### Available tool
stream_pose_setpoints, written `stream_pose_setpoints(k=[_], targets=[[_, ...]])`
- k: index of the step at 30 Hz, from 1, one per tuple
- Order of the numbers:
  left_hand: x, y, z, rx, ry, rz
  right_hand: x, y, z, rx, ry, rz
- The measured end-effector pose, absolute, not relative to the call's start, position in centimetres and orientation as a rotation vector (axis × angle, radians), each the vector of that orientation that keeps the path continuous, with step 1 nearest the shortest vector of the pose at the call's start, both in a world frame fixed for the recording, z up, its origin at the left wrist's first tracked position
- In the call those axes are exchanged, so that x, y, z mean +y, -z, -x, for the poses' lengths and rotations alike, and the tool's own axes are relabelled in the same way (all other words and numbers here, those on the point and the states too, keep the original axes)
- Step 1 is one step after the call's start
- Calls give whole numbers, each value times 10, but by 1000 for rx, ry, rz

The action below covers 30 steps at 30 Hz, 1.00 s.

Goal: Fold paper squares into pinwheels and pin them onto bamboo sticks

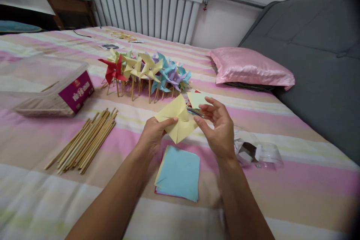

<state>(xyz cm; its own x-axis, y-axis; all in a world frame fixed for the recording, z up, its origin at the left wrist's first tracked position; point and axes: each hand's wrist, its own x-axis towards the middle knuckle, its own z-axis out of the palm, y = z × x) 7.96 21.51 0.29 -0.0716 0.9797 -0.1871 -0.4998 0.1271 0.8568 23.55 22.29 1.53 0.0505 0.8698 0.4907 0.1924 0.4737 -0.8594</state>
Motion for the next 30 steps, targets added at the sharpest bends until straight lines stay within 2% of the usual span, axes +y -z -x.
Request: stream_pose_setpoints(k=[3,11,21,30], targets=[[218,-5,-73,965,-1431,-566,219,-21,-241,-1508,-622,978],[220,-8,-66,922,-1374,-454,213,-21,-240,-1986,-868,871],[217,-8,-73,926,-1341,-492,219,-10,-235,-1916,-767,858],[211,-11,-82,921,-1483,-603,219,-9,-225,-1651,-922,897]])
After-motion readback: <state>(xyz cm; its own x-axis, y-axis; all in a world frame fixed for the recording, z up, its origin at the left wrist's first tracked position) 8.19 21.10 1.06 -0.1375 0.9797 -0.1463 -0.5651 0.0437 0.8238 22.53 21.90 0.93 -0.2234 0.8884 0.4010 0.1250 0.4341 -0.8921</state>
